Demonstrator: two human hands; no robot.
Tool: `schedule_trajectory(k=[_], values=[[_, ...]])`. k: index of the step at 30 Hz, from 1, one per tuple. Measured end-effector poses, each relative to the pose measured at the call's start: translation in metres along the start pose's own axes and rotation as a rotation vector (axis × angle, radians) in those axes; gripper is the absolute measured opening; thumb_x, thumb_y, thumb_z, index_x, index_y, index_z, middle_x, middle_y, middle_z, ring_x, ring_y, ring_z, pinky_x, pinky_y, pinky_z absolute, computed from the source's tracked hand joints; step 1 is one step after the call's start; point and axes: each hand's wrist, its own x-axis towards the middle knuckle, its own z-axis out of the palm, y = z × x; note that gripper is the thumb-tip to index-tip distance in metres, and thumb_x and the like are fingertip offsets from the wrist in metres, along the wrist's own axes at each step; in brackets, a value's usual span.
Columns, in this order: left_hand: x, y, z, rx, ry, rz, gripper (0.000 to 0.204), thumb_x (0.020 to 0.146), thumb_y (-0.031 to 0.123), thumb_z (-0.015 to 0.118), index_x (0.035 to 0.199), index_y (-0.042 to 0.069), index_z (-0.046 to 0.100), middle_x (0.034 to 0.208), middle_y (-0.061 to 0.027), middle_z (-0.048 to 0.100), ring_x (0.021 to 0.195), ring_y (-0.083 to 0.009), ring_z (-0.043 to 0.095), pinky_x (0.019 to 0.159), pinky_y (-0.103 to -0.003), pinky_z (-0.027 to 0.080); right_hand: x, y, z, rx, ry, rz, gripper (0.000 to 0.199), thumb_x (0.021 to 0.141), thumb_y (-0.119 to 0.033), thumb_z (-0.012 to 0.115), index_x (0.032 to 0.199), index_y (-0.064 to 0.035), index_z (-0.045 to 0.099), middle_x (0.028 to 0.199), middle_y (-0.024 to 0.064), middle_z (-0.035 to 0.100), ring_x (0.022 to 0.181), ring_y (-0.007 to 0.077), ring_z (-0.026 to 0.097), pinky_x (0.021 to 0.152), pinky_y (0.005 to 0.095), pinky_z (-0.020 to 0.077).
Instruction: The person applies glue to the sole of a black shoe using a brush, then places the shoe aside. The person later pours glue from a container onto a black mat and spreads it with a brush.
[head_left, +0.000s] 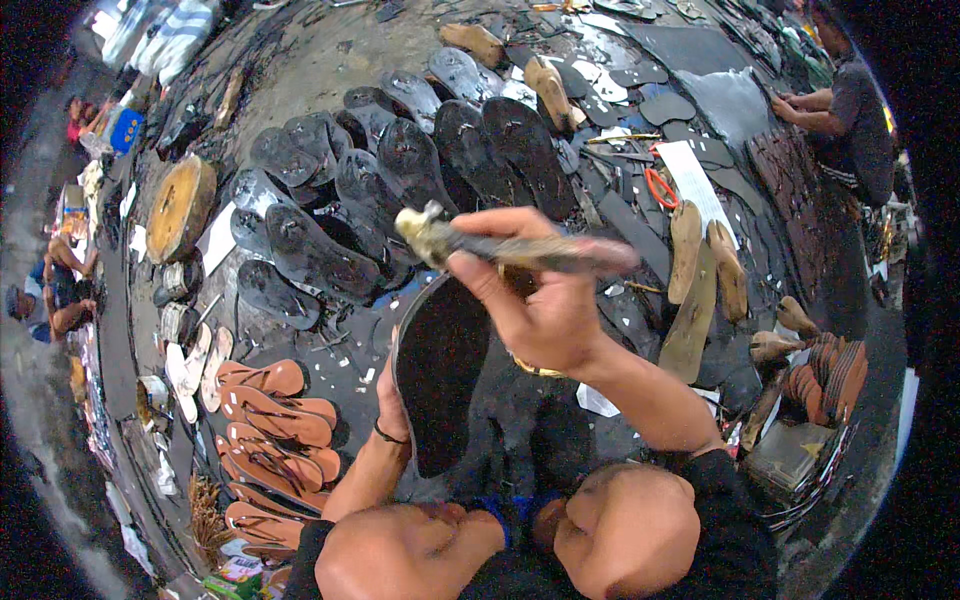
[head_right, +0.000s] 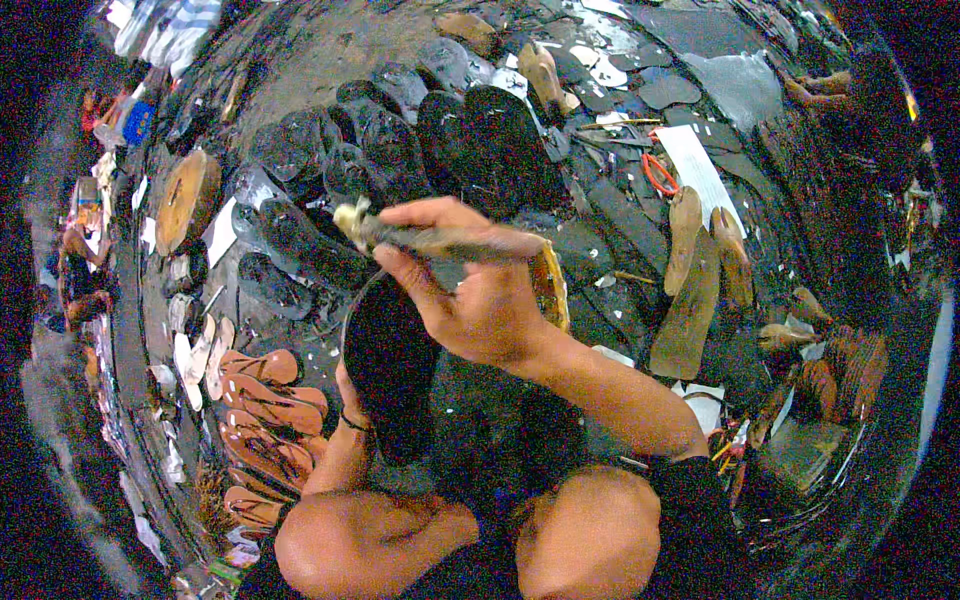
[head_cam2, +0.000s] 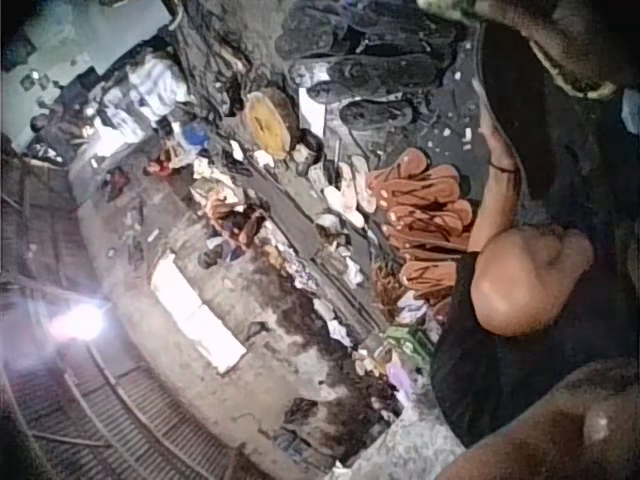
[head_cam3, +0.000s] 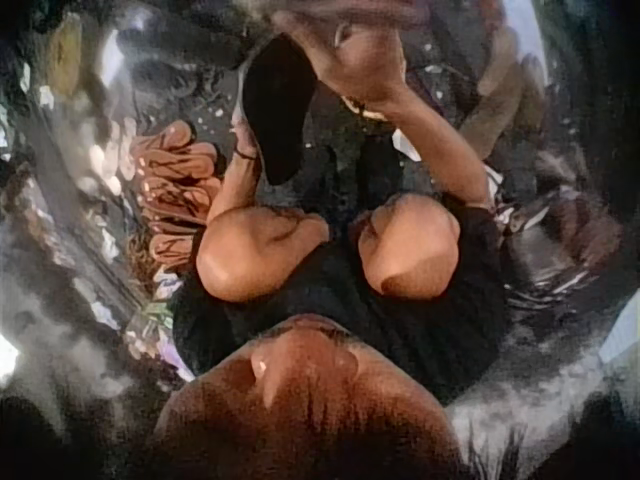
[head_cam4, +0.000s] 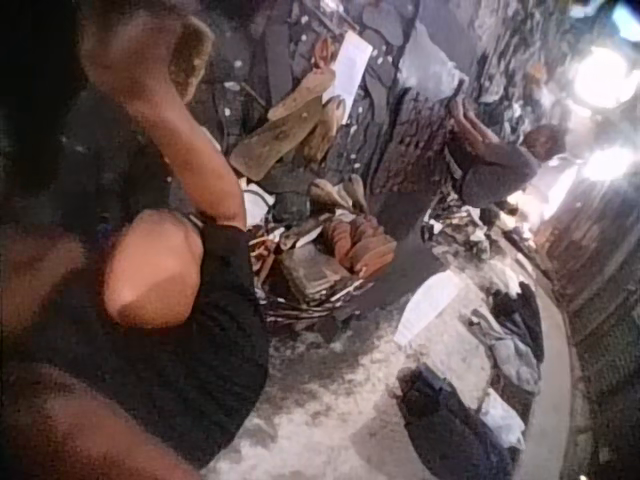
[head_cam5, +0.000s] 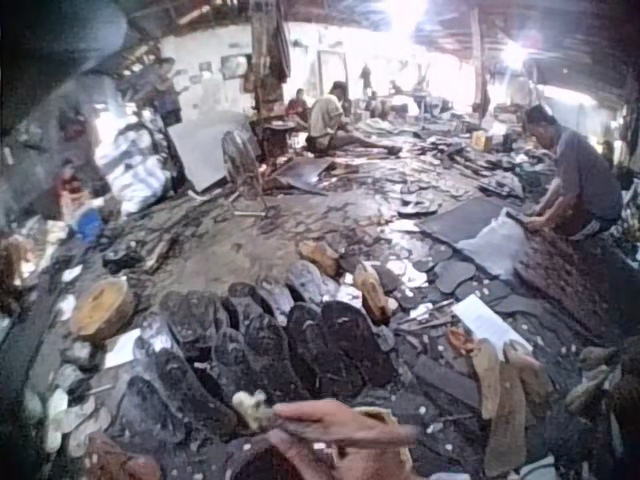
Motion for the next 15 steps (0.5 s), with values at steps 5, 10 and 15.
schedule_trajectory(k=[5,10,15], values=[[0.008,-0.013,-0.022,-0.103,-0.01,-0.001,0.06,0.1,0.045,0.037,0.144,0.004,0.046,0.141,-0.0165,0.054,0.124,-0.0311,0.056,0.107,-0.045,0.046,-0.005,-0.005,-0.003,-0.21,-0.077,-0.199,0.021,0.088,-0.015,0.074,0.102,-0.0007,0.067,0.097,0.011,0.07,0.085,0.0208,0.068,0.078,0.033,0.0514],[0.008,-0.017,-0.045,-0.413,0.045,0.0,0.062,0.099,0.043,0.037,0.146,0.003,0.041,0.144,-0.019,0.049,0.126,-0.0353,0.054,0.108,-0.049,0.045,0.016,0.033,-0.011,-0.217,0.079,0.173,0.013,0.086,-0.016,0.071,0.096,-0.0079,0.069,0.101,0.0139,0.069,0.098,0.0351,0.066,0.084,0.043,0.0516],[0.014,-0.022,-0.063,-0.614,-0.193,0.14,0.066,0.098,0.048,0.038,0.147,0.004,0.04,0.144,-0.0202,0.048,0.127,-0.0355,0.054,0.108,-0.05,0.044,-0.036,-0.008,0.016,-0.223,-0.187,-0.168,0.025,0.082,-0.01,0.072,0.107,-0.0113,0.069,0.101,0.0094,0.069,0.088,0.0302,0.064,0.078,0.0416,0.0498]])
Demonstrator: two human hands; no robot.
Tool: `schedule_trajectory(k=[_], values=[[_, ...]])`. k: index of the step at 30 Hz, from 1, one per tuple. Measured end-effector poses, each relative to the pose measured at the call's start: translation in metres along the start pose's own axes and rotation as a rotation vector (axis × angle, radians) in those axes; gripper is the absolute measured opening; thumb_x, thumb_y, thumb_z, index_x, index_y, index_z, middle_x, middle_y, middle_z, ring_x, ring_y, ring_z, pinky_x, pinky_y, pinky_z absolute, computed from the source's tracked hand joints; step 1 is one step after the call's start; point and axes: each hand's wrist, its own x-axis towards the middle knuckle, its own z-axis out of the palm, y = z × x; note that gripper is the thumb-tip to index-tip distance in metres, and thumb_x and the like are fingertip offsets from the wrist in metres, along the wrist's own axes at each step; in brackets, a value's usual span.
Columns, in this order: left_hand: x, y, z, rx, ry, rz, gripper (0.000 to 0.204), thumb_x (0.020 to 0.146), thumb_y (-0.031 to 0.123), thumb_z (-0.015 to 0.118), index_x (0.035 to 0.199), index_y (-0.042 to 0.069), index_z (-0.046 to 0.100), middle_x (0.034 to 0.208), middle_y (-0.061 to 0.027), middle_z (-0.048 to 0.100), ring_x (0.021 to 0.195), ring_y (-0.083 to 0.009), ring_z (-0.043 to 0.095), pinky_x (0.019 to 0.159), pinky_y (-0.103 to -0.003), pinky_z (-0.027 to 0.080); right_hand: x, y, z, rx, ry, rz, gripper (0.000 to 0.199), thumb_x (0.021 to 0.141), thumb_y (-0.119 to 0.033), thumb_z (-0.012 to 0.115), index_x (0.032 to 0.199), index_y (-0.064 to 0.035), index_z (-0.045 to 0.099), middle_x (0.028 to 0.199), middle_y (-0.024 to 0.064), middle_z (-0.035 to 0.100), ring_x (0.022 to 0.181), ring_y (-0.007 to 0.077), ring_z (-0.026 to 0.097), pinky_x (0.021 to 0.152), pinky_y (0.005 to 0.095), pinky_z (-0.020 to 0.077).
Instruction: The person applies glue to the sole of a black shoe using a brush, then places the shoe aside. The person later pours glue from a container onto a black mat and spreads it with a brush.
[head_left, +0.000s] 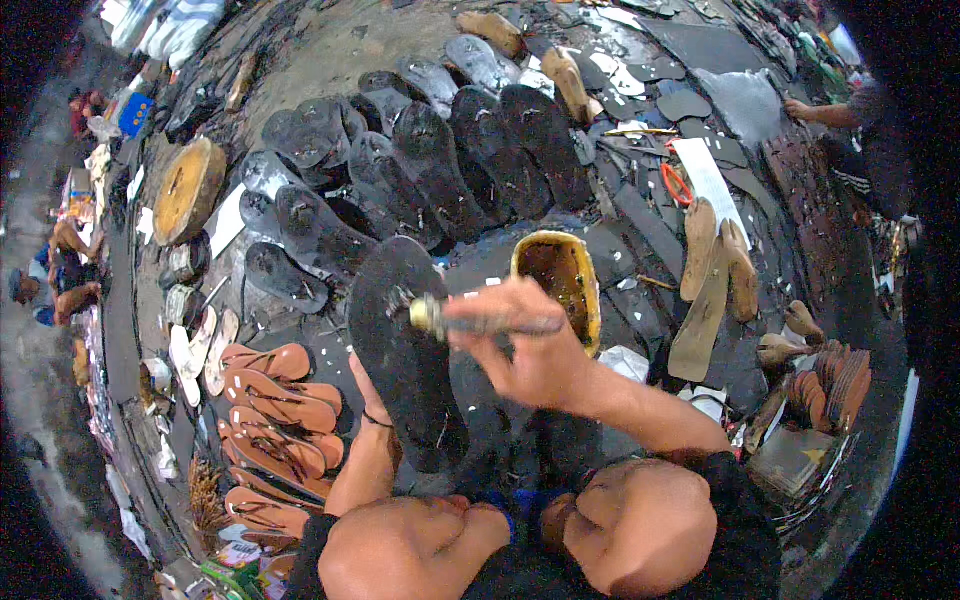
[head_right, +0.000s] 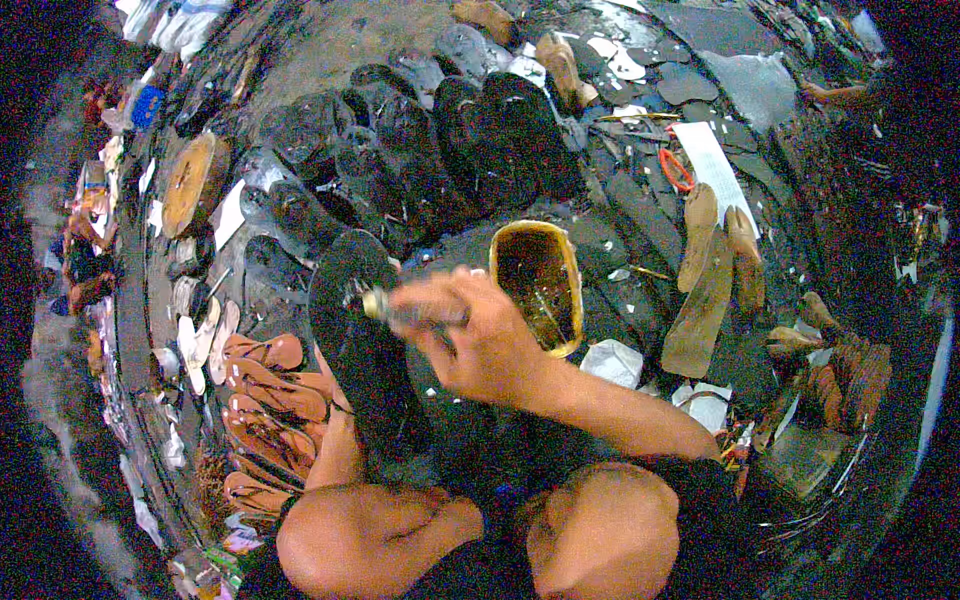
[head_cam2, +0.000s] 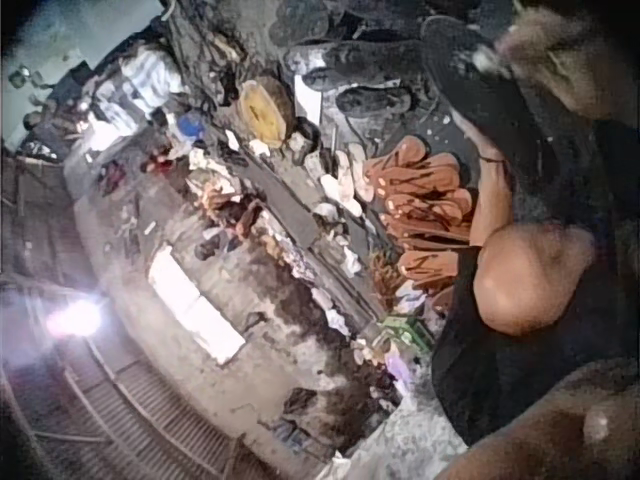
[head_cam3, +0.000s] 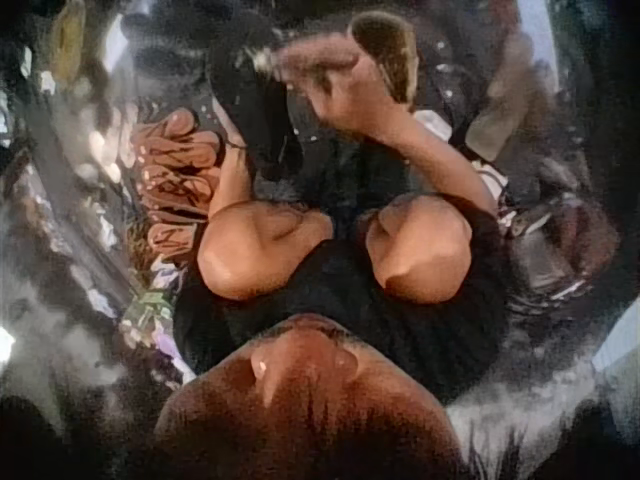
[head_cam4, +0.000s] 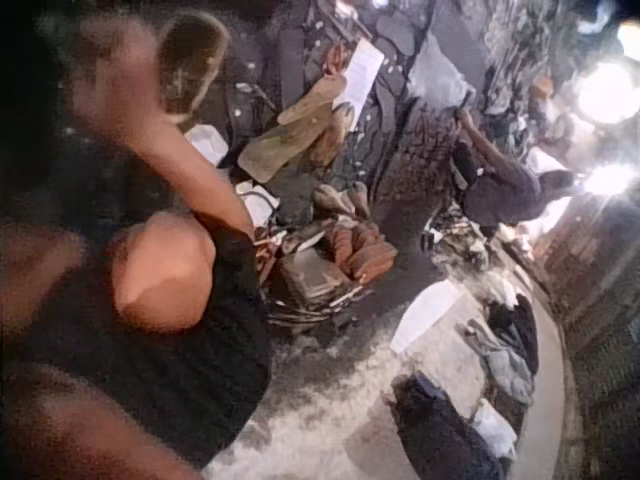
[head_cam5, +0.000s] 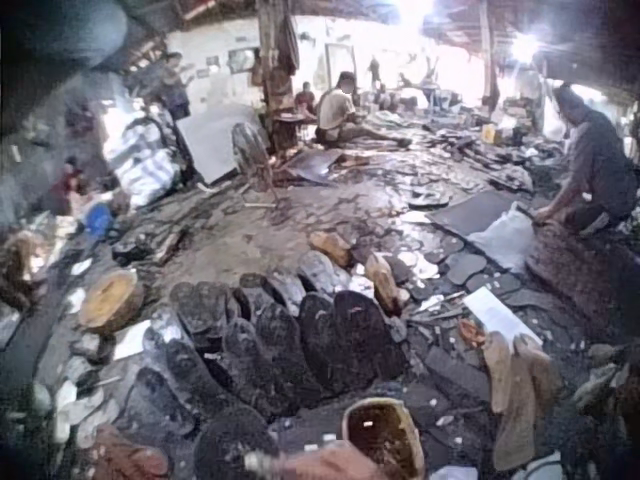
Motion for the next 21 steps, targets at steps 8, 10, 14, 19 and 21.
schedule_trajectory(k=[8,10,14,19,21], values=[[-0.008,-0.013,0.016,0.295,0.052,0.0,0.06,0.103,0.046,0.036,0.146,0.005,0.042,0.141,-0.0172,0.052,0.123,-0.0304,0.057,0.107,-0.045,0.047,0.06,0.015,-0.018,-0.043,0.092,0.282,0.019,0.093,-0.016,0.067,0.102,0.0006,0.066,0.09,0.0138,0.071,0.079,0.024,0.07,0.073,0.0358,0.0543],[-0.004,-0.006,0.027,0.353,0.253,-0.007,0.061,0.102,0.045,0.034,0.146,0.003,0.042,0.141,-0.0187,0.052,0.125,-0.0322,0.056,0.107,-0.047,0.045,0.054,0.026,-0.019,0.03,0.162,0.189,0.021,0.092,-0.018,0.068,0.103,-0.0001,0.067,0.091,0.012,0.072,0.079,0.0182,0.069,0.07,0.0337,0.054],[-0.003,0.002,0.04,0.254,0.168,0.008,0.062,0.101,0.045,0.035,0.145,0.001,0.041,0.143,-0.0188,0.049,0.127,-0.0339,0.053,0.11,-0.047,0.042,0.044,0.04,-0.015,-0.103,0.061,-0.056,0.02,0.09,-0.014,0.071,0.105,-0.0016,0.067,0.089,0.011,0.07,0.075,0.0157,0.067,0.068,0.0278,0.0514],[-0.002,0.012,0.017,0.01,-0.021,0.015,0.064,0.101,0.044,0.036,0.145,-0.001,0.04,0.146,-0.0189,0.047,0.131,-0.0361,0.049,0.112,-0.047,0.039,0.028,0.002,-0.004,0.218,-0.075,0.069,0.02,0.086,-0.009,0.069,0.106,-0.0064,0.068,0.1,0.0107,0.072,0.094,0.0286,0.069,0.084,0.0385,0.0528],[-0.005,0.021,-0.003,0.131,0.204,0.118,0.065,0.101,0.046,0.035,0.145,-0.001,0.04,0.146,-0.0183,0.047,0.13,-0.0349,0.049,0.113,-0.047,0.038,0.004,-0.016,0.004,0.31,-0.351,0.144,0.02,0.085,-0.012,0.071,0.105,-0.0083,0.069,0.104,0.0082,0.072,0.101,0.0273,0.066,0.093,0.0397,0.0481]])
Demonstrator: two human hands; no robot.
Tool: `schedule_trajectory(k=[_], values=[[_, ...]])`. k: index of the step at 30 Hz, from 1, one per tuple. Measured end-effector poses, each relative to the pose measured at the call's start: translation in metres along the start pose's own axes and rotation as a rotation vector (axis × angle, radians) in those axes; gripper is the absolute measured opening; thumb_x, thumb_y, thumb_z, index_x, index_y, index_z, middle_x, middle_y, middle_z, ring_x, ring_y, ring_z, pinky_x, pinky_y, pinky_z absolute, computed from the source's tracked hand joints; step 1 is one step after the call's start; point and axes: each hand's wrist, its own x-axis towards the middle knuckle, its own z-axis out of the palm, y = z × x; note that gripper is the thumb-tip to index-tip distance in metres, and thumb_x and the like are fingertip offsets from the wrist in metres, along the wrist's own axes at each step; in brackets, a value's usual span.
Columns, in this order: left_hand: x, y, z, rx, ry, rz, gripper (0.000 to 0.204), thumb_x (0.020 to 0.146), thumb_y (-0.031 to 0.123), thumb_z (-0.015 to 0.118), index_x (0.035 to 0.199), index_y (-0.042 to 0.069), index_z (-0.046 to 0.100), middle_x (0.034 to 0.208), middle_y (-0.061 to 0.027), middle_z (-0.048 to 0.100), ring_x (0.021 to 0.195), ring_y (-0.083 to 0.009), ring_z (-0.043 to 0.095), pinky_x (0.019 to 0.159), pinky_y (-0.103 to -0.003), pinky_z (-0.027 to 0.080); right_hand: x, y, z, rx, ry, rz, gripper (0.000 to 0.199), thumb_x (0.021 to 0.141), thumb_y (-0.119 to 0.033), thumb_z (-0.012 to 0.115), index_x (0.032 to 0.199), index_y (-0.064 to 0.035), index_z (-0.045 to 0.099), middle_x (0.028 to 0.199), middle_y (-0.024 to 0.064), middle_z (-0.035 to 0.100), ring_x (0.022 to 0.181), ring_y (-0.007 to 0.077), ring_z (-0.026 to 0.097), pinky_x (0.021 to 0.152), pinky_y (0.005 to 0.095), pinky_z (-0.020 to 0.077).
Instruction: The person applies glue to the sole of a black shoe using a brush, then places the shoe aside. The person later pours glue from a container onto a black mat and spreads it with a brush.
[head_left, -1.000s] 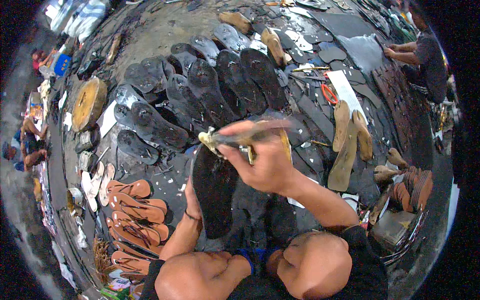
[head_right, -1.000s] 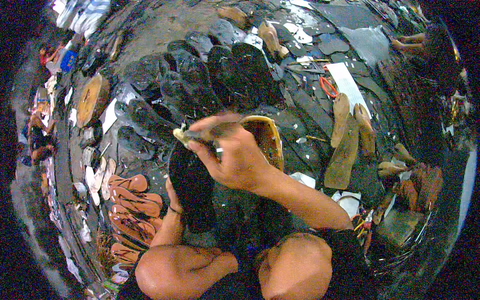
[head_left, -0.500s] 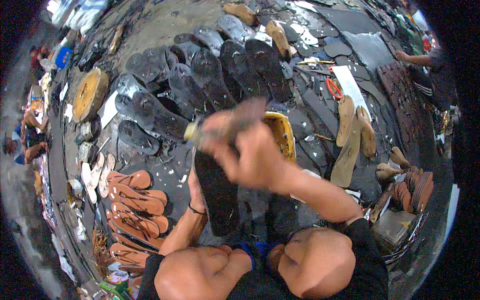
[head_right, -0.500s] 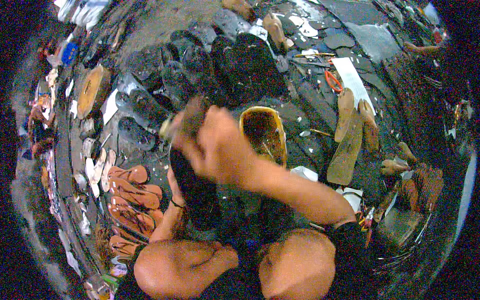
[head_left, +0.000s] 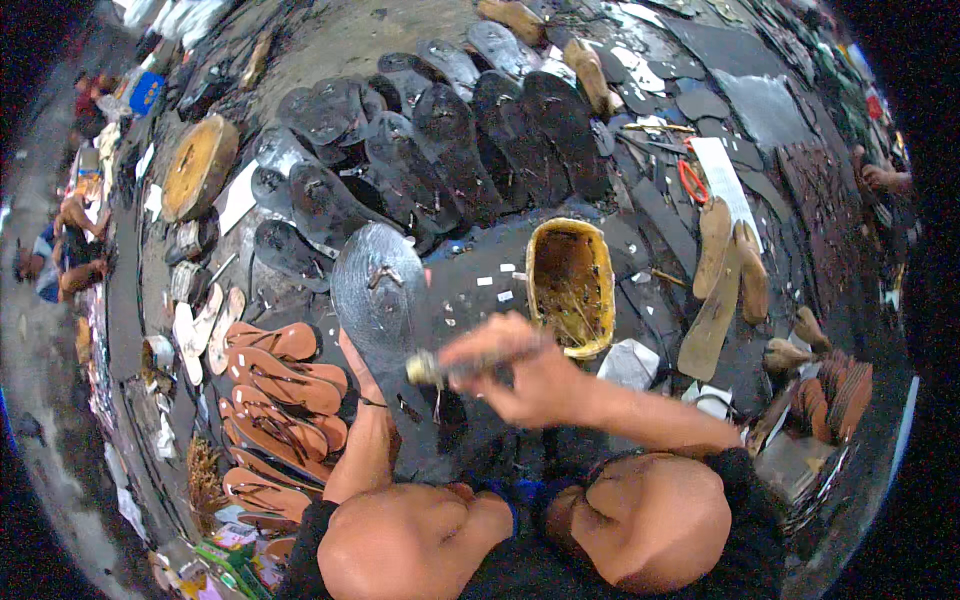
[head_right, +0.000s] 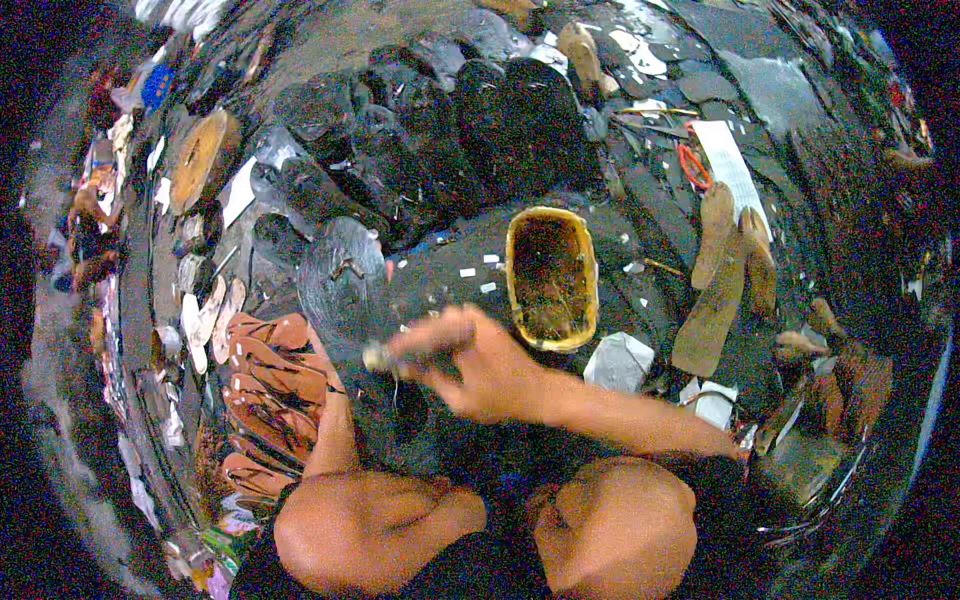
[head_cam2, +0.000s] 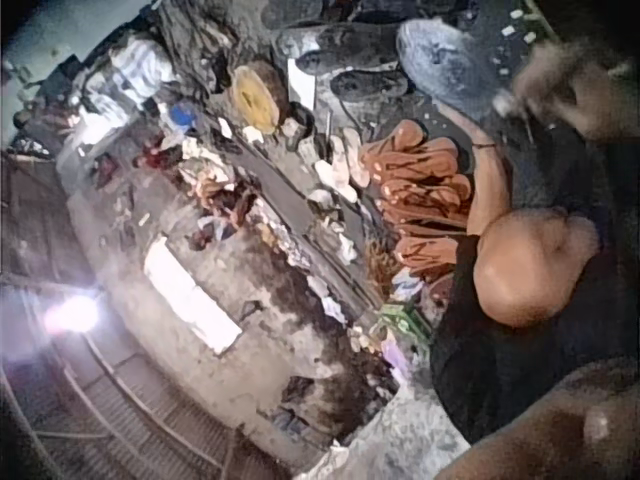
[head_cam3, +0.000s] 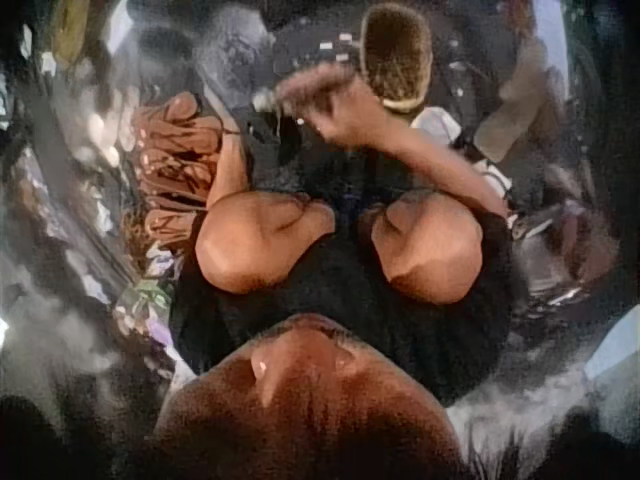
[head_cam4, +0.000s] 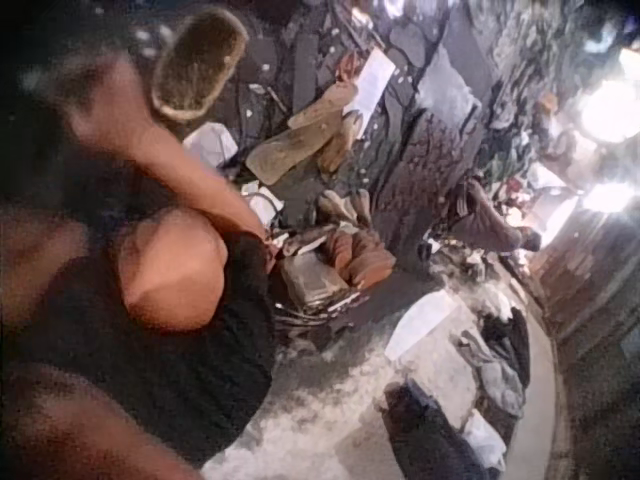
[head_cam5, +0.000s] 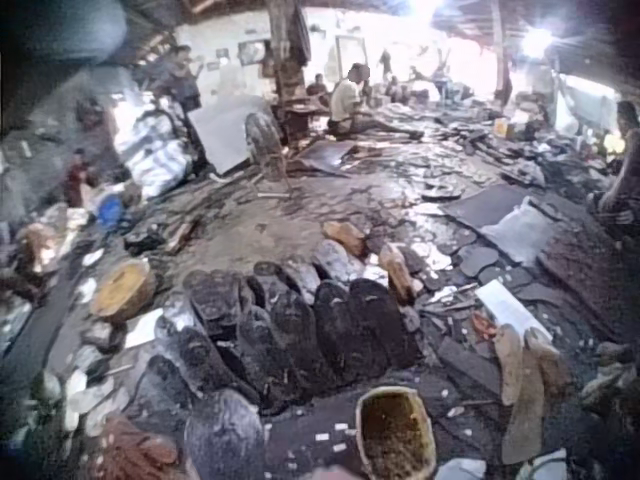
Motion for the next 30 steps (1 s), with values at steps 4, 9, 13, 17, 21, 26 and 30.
schedule_trajectory(k=[4,9,13,17,21,26,30], values=[[-0.022,0.007,-0.053,0.357,0.627,0.003,0.065,0.101,0.05,0.032,0.143,0.0,0.044,0.142,-0.0163,0.051,0.125,-0.0309,0.053,0.109,-0.046,0.041,-0.06,0.046,0.006,0.136,-0.004,0.266,0.022,0.087,-0.023,0.072,0.106,-0.0106,0.072,0.105,0.0085,0.071,0.101,0.0291,0.066,0.096,0.0403,0.0479],[-0.097,-0.008,-0.09,0.294,0.521,-0.423,0.063,0.101,0.05,0.033,0.139,0.001,0.048,0.135,-0.0146,0.055,0.118,-0.029,0.057,0.103,-0.044,0.045,-0.067,0.14,-0.041,-0.677,0.265,0.596,0.021,0.089,-0.023,0.07,0.103,-0.0081,0.072,0.101,0.0131,0.072,0.089,0.0302,0.07,0.08,0.0381,0.0549],[-0.121,-0.01,-0.089,0.269,0.512,-0.48,0.062,0.101,0.05,0.035,0.136,0.001,0.051,0.129,-0.0133,0.059,0.112,-0.0274,0.06,0.098,-0.043,0.049,-0.074,0.113,-0.05,-0.586,0.536,0.38,0.023,0.091,-0.027,0.066,0.099,-0.006,0.072,0.095,0.0155,0.072,0.086,0.0343,0.07,0.074,0.04,0.0557],[-0.103,0.001,-0.069,0.262,0.527,-0.403,0.06,0.102,0.05,0.036,0.133,0.002,0.054,0.124,-0.0119,0.063,0.106,-0.0259,0.064,0.094,-0.041,0.052,-0.122,0.062,-0.074,-0.994,-0.396,1.04,0.032,0.087,-0.034,0.069,0.101,-0.0045,0.072,0.086,0.0173,0.07,0.075,0.0371,0.068,0.067,0.0416,0.0546],[-0.054,0.006,-0.038,0.512,0.415,-0.299,0.055,0.102,0.047,0.038,0.126,0.003,0.059,0.113,-0.0096,0.067,0.095,-0.0234,0.067,0.085,-0.04,0.056,-0.139,0.045,-0.077,-0.126,-0.25,0.796,0.024,0.088,-0.02,0.073,0.104,-0.0024,0.069,0.093,0.0095,0.071,0.085,0.0192,0.067,0.076,0.0345,0.0516],[0.009,-0.017,0.013,0.218,0.228,-0.238,0.042,0.101,0.039,0.041,0.111,0.004,0.062,0.099,-0.0076,0.069,0.082,-0.0209,0.068,0.074,-0.036,0.058,-0.042,0.038,-0.028,0.085,0.102,0.173,0.028,0.088,-0.013,0.075,0.112,-0.0051,0.065,0.107,0.007,0.069,0.103,0.0169,0.064,0.094,0.0322,0.0486],[0.009,-0.03,0.039,0.171,0.01,-0.203,0.035,0.102,0.033,0.041,0.111,0.007,0.062,0.097,-0.0062,0.068,0.085,-0.0164,0.067,0.073,-0.033,0.057,0.029,0.032,-0.013,0.001,0.177,-0.002,0.021,0.086,-0.016,0.075,0.103,-0.0055,0.07,0.101,0.0112,0.071,0.094,0.0257,0.068,0.085,0.0378,0.0512]])
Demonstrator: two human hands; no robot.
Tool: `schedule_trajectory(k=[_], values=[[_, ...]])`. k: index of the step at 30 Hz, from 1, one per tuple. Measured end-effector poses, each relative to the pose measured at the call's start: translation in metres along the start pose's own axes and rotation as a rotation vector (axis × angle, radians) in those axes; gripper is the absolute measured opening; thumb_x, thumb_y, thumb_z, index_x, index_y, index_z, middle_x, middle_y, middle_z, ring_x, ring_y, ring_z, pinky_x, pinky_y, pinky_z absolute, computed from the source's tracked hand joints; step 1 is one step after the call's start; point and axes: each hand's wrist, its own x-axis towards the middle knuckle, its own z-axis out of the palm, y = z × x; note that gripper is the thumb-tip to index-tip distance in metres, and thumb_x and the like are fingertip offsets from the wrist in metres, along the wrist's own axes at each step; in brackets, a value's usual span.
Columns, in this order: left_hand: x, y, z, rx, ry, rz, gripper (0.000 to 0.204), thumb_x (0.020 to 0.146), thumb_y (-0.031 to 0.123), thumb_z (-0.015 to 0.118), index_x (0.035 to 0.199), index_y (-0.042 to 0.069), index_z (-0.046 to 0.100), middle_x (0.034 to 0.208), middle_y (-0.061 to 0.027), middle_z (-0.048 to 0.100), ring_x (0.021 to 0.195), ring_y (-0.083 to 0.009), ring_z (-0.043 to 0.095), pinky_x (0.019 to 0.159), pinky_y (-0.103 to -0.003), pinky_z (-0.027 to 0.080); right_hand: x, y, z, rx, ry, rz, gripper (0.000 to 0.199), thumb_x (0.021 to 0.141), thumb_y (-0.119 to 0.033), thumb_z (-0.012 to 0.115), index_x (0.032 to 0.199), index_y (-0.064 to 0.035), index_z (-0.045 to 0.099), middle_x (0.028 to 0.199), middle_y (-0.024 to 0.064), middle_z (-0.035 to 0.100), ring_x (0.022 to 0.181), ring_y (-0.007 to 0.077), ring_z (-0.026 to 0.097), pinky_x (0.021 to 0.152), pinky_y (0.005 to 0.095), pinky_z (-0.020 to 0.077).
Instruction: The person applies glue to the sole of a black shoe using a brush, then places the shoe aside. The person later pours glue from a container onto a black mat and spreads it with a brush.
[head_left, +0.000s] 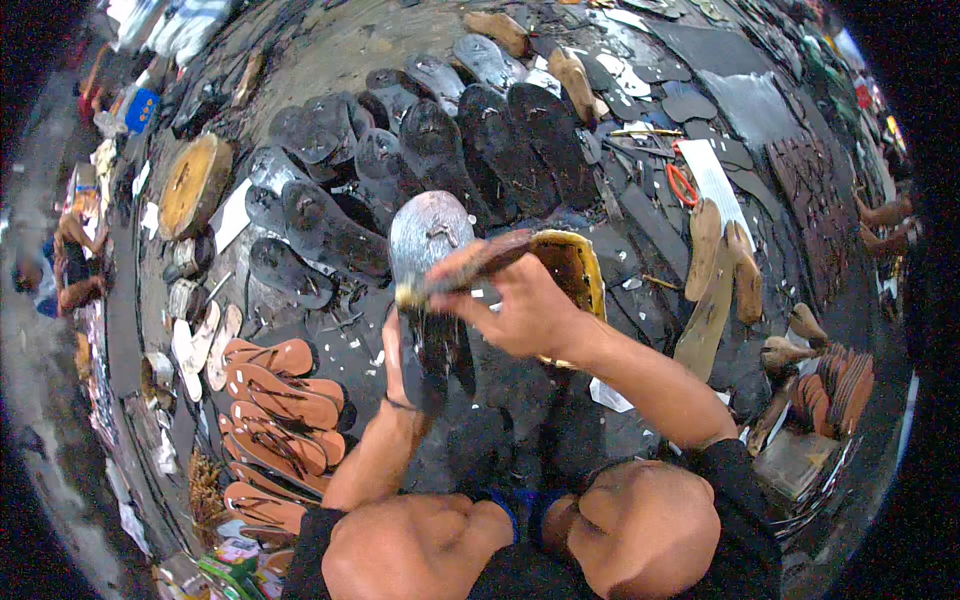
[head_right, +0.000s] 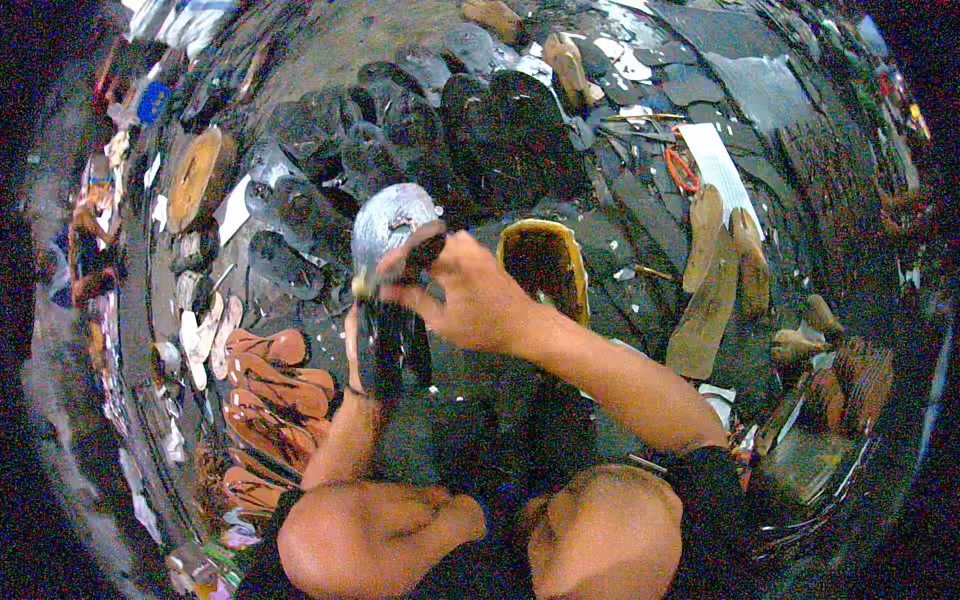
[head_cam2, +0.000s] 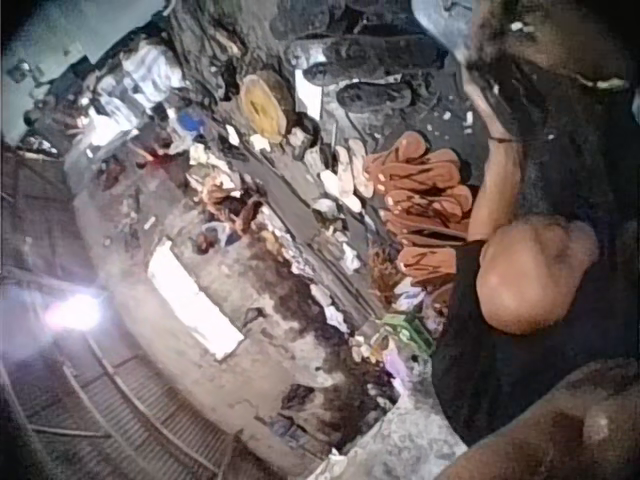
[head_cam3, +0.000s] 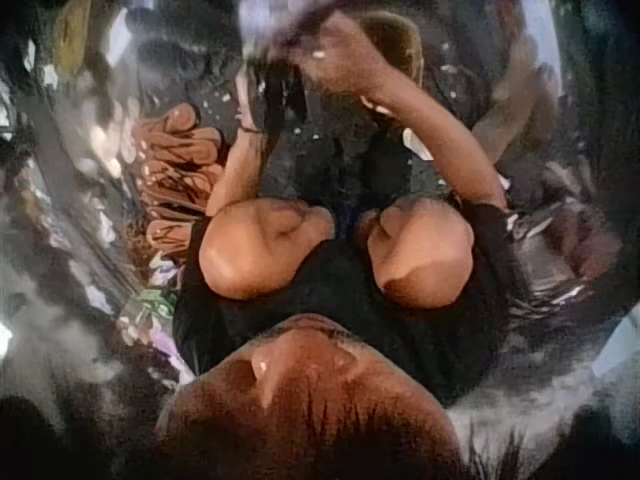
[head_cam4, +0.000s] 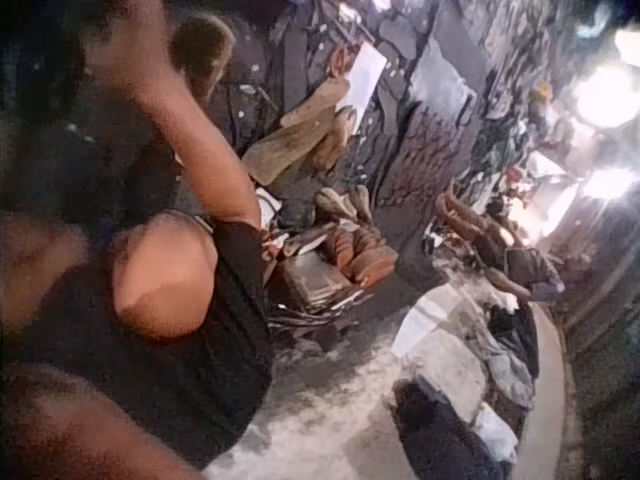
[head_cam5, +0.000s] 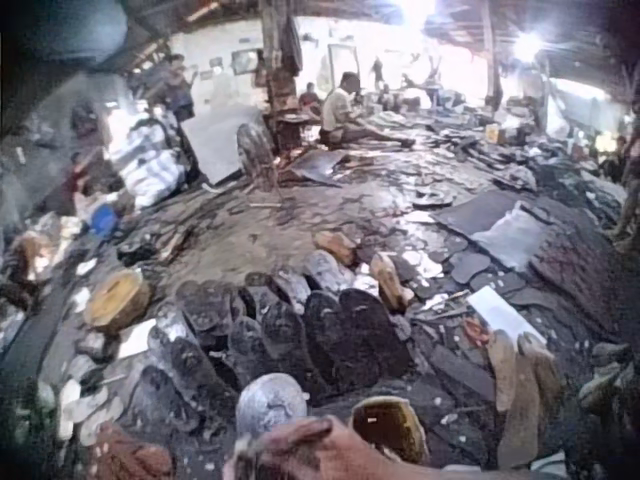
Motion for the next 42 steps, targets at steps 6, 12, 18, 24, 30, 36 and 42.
schedule_trajectory(k=[6,12,18,24,30,36,42], values=[[0.001,0.023,-0.026,-0.18,0.046,0.155,0.048,0.102,0.042,0.039,0.12,0.004,0.061,0.112,-0.0127,0.068,0.097,-0.0259,0.067,0.085,-0.042,0.056,-0.045,-0.017,0.019,-0.141,-0.308,-0.414,0.035,0.081,-0.013,0.068,0.116,-0.0127,0.067,0.11,0.005,0.068,0.099,0.0235,0.064,0.085,0.0381,0.0475],[0.02,0.033,-0.037,-0.053,0.008,0.277,0.039,0.1,0.032,0.042,0.115,0.003,0.064,0.108,-0.0122,0.07,0.091,-0.0273,0.068,0.081,-0.04,0.057,-0.043,-0.008,0.016,-0.248,0.16,-0.102,0.024,0.086,-0.017,0.072,0.108,-0.0082,0.067,0.098,0.0111,0.07,0.089,0.0312,0.066,0.077,0.0407,0.0508],[0.009,0.017,0.023,-0.051,0.295,0.052,0.043,0.1,0.038,0.044,0.116,0.004,0.063,0.111,-0.01,0.068,0.094,-0.0243,0.067,0.085,-0.039,0.056,-0.034,-0.026,0.012,-0.275,-0.222,-0.458,0.04,0.074,-0.02,0.071,0.114,-0.0146,0.067,0.099,0.0062,0.066,0.09,0.0232,0.062,0.077,0.0383,0.0442],[0.016,0.025,0.023,0.202,0.369,-0.102,0.038,0.104,0.032,0.044,0.122,0.004,0.061,0.109,-0.0086,0.069,0.088,-0.0184,0.068,0.08,-0.033,0.056,-0.032,-0.022,0.014,-0.337,-0.036,-0.464,0.035,0.076,-0.023,0.068,0.11,-0.0137,0.068,0.095,0.003,0.064,0.086,0.0232,0.061,0.074,0.039,0.046],[0.019,0.009,-0.003,0.334,0.298,0.066,0.036,0.104,0.027,0.044,0.129,0.006,0.059,0.114,-0.0063,0.067,0.091,-0.0147,0.066,0.081,-0.03,0.055,-0.022,-0.027,0.007,-0.406,-0.063,-0.505,0.036,0.074,-0.024,0.069,0.109,-0.0182,0.069,0.094,-0.0006,0.062,0.087,0.0196,0.059,0.075,0.039,0.0459],[0.011,0.009,-0.007,0.178,0.261,0.039,0.043,0.102,0.036,0.042,0.119,0.003,0.064,0.102,-0.0087,0.071,0.084,-0.0198,0.069,0.075,-0.037,0.058,-0.046,-0.022,0.024,-0.255,-0.114,-0.594,0.032,0.081,-0.021,0.067,0.112,-0.0172,0.069,0.088,0.0001,0.06,0.083,0.0179,0.061,0.074,0.0355,0.0484],[-0.003,0.008,-0.013,-0.301,0.214,-0.06,0.041,0.101,0.032,0.04,0.117,0.002,0.063,0.101,-0.0146,0.071,0.08,-0.0242,0.07,0.072,-0.037,0.059,-0.032,0.045,0.007,-0.45,0.151,-0.208,0.028,0.087,-0.017,0.073,0.109,-0.0033,0.063,0.094,0.0154,0.068,0.084,0.0325,0.066,0.079,0.043,0.0503]])
